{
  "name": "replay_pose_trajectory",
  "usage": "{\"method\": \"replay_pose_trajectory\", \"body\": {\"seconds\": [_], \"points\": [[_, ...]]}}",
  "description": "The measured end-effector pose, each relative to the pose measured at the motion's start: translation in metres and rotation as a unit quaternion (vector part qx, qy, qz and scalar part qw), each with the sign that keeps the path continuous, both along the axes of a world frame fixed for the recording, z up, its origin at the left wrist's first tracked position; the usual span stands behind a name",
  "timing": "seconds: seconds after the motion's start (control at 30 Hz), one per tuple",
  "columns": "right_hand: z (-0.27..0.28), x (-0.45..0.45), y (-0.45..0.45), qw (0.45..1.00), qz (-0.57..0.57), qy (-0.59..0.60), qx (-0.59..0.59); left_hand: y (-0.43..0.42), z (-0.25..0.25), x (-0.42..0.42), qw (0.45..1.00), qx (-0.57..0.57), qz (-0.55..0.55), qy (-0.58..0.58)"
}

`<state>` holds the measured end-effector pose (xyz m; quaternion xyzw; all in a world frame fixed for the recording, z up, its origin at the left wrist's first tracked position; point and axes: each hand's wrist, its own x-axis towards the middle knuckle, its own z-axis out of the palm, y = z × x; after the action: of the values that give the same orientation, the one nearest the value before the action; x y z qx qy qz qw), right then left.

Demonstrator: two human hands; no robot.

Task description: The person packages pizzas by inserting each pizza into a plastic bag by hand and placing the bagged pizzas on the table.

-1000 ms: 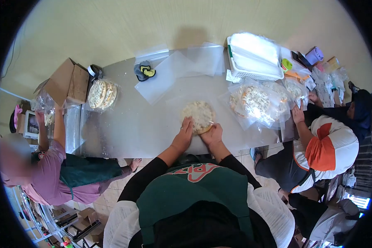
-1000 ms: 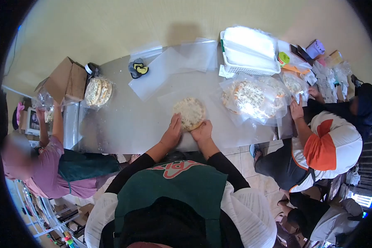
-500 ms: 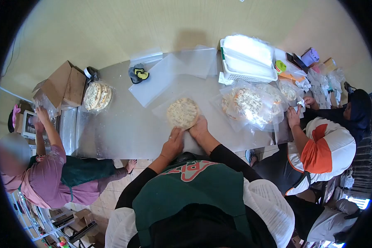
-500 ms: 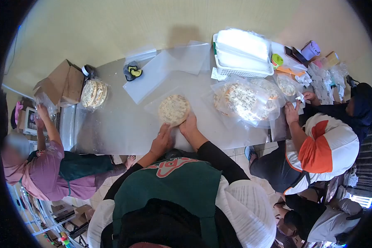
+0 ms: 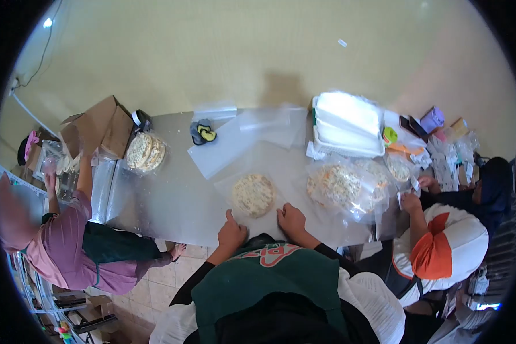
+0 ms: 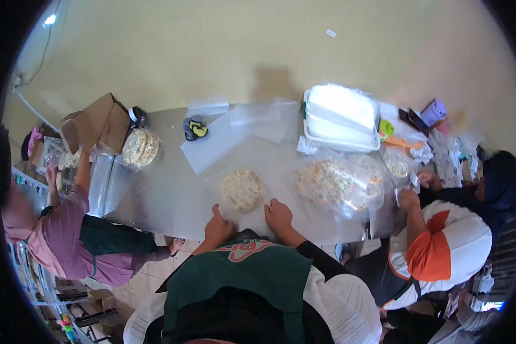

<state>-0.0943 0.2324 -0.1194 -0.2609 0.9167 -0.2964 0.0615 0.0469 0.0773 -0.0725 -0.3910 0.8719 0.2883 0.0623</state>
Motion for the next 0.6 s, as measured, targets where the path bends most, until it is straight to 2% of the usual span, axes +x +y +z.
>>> {"method": "replay_pose_trajectory", "body": {"seconds": [0.1,0.2,0.3,0.33,0.43,0.5,0.57,0.6], "points": [[0.001,-0.008,0.0,0.999,0.011,0.031,0.006,0.0,-0.008,-0.001,1.0,0.01,-0.002,-0.005],[0.002,-0.015,-0.001,0.999,-0.018,0.037,-0.017,0.001,-0.009,0.002,0.998,0.001,-0.005,0.069],[-0.001,-0.03,-0.011,0.982,-0.091,0.037,-0.162,-0.004,-0.004,-0.001,0.991,0.01,-0.006,0.131],[0.0,-0.038,-0.009,0.989,-0.062,-0.069,-0.114,-0.005,-0.004,0.001,0.987,0.028,-0.012,0.157],[0.002,-0.052,-0.016,0.994,-0.004,-0.04,-0.103,-0.005,0.017,0.002,0.985,0.036,-0.015,0.168],[0.041,-0.063,-0.025,0.989,-0.001,-0.033,-0.143,-0.008,0.045,-0.001,0.986,0.05,-0.021,0.159],[0.116,-0.067,-0.023,0.989,0.028,-0.076,-0.121,-0.013,0.074,0.001,0.984,0.091,-0.031,0.153],[0.135,-0.071,-0.02,0.993,0.05,-0.051,-0.098,-0.016,0.085,0.001,0.978,0.126,-0.026,0.165]]}}
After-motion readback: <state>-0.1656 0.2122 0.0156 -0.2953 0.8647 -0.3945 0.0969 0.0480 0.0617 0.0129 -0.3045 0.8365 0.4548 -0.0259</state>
